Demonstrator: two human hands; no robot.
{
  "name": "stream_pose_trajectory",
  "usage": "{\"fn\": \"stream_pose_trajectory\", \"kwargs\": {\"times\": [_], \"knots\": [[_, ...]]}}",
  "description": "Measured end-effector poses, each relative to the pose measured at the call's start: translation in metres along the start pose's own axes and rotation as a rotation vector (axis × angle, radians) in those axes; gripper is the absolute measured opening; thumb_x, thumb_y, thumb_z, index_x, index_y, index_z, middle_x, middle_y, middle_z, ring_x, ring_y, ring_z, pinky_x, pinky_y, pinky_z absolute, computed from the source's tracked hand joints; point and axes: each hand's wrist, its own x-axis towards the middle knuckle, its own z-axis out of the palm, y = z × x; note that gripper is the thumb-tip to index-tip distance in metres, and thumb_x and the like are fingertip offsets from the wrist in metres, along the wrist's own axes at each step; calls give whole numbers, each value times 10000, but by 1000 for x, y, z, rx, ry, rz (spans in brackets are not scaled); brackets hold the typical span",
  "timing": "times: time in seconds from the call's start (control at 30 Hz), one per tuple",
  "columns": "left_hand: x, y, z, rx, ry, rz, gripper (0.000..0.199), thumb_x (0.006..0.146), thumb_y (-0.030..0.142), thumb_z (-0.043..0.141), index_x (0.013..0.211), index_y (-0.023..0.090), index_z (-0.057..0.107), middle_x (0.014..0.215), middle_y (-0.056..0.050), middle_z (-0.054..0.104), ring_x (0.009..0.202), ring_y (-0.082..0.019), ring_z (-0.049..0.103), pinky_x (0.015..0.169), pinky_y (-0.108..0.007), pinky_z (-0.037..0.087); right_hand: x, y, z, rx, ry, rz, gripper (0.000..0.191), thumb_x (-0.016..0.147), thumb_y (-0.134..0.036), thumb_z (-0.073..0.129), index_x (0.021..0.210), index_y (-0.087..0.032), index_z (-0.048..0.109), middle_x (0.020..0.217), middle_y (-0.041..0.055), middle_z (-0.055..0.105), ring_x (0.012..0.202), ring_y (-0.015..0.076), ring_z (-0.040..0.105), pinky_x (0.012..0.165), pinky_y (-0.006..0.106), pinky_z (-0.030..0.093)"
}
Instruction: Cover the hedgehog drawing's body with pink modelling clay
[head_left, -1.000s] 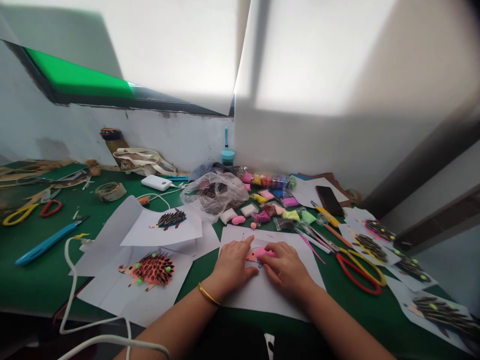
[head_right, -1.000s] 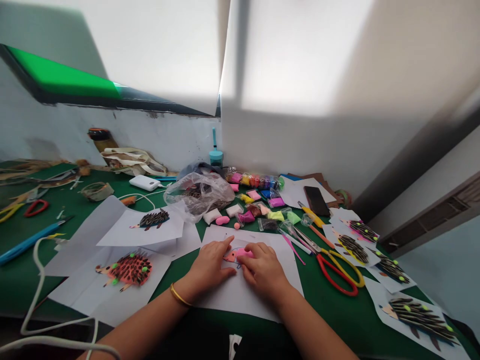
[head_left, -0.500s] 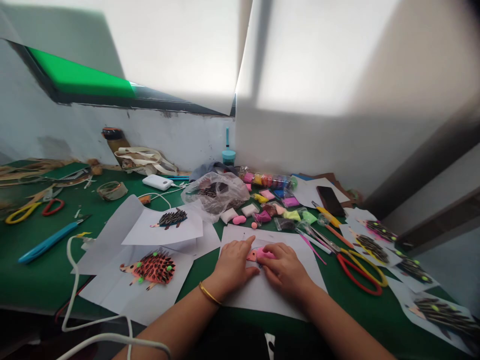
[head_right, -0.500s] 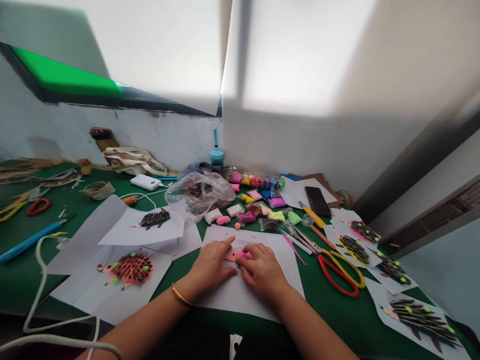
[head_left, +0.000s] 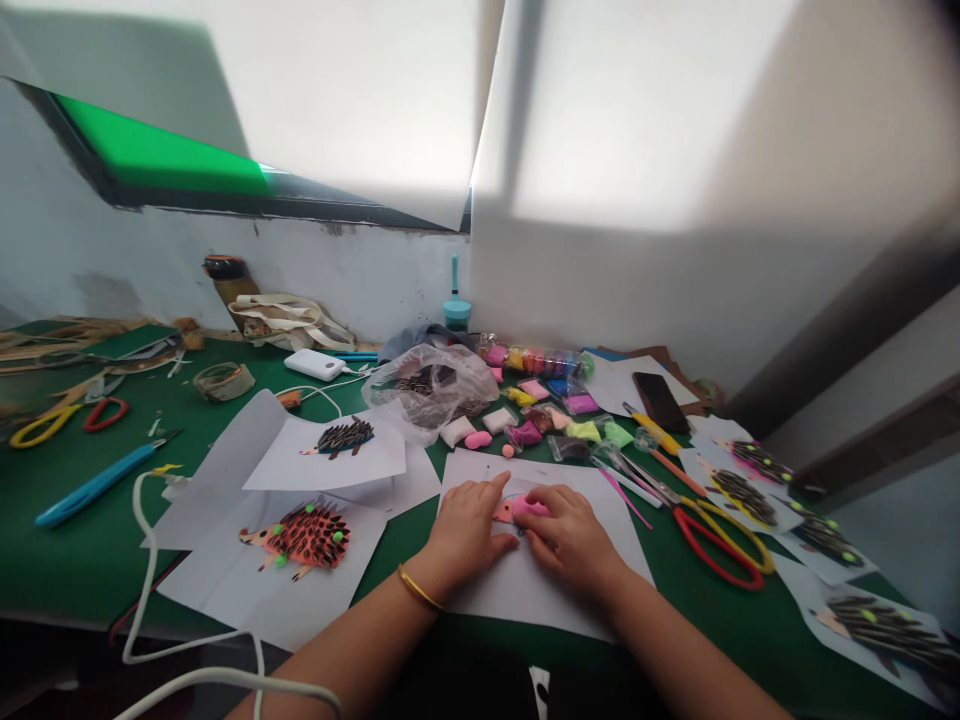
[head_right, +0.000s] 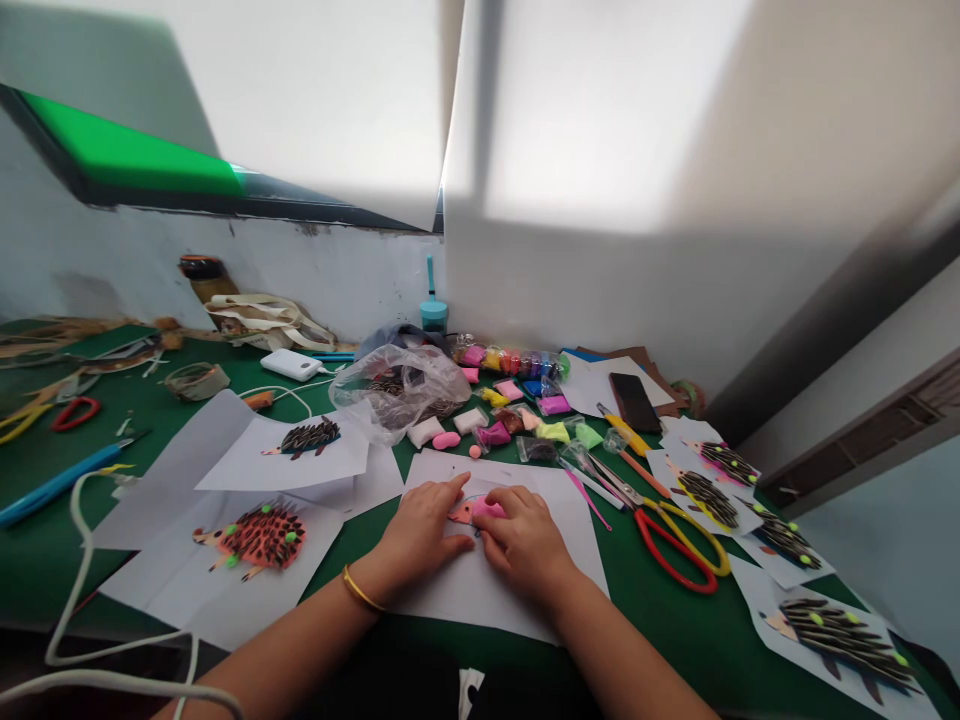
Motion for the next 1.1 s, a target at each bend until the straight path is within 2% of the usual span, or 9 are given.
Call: {"fn": "stream_pose_trajectory", "kwargs": {"times": [0.27, 0.57, 0.77, 1.1], "knots": [[1, 0, -1, 3, -7, -7, 844, 725, 407, 758, 1441, 231, 348, 1207, -71, 617, 1102, -276, 533, 942, -405, 394, -1, 3, 3, 2, 48, 41, 276, 839, -185, 590, 1058, -298, 714, 1089, 67, 619, 1002, 242, 514, 883, 399, 402], [1, 1, -2, -4, -13, -13, 846, 732, 393, 749, 1452, 249, 328, 1194, -61, 616, 1099, -273, 535, 949, -402, 394, 1, 0, 4, -31, 9, 7, 260, 829, -187, 595, 1030, -298, 717, 1080, 64, 622, 997, 241, 522, 878, 389, 402], [1, 1, -2, -5, -21, -21, 828, 736, 398, 745, 1442, 255, 336, 1233, -67, 604, 1130, -282, 530, 957, -410, 390, 0, 3, 5, -14, 81, 29, 280, 849, -200, 588, 1081, -296, 711, 1077, 72, 627, 978, 239, 524, 865, 393, 410], [1, 2, -3, -9, -14, -13, 839, 727, 396, 759, 1440, 243, 342, 1213, -68, 612, 1119, -280, 535, 951, -410, 398, 2, -1, 5, -38, 51, 73, 253, 871, -215, 572, 1077, -284, 702, 1104, 75, 626, 1004, 245, 526, 888, 405, 409]]}}
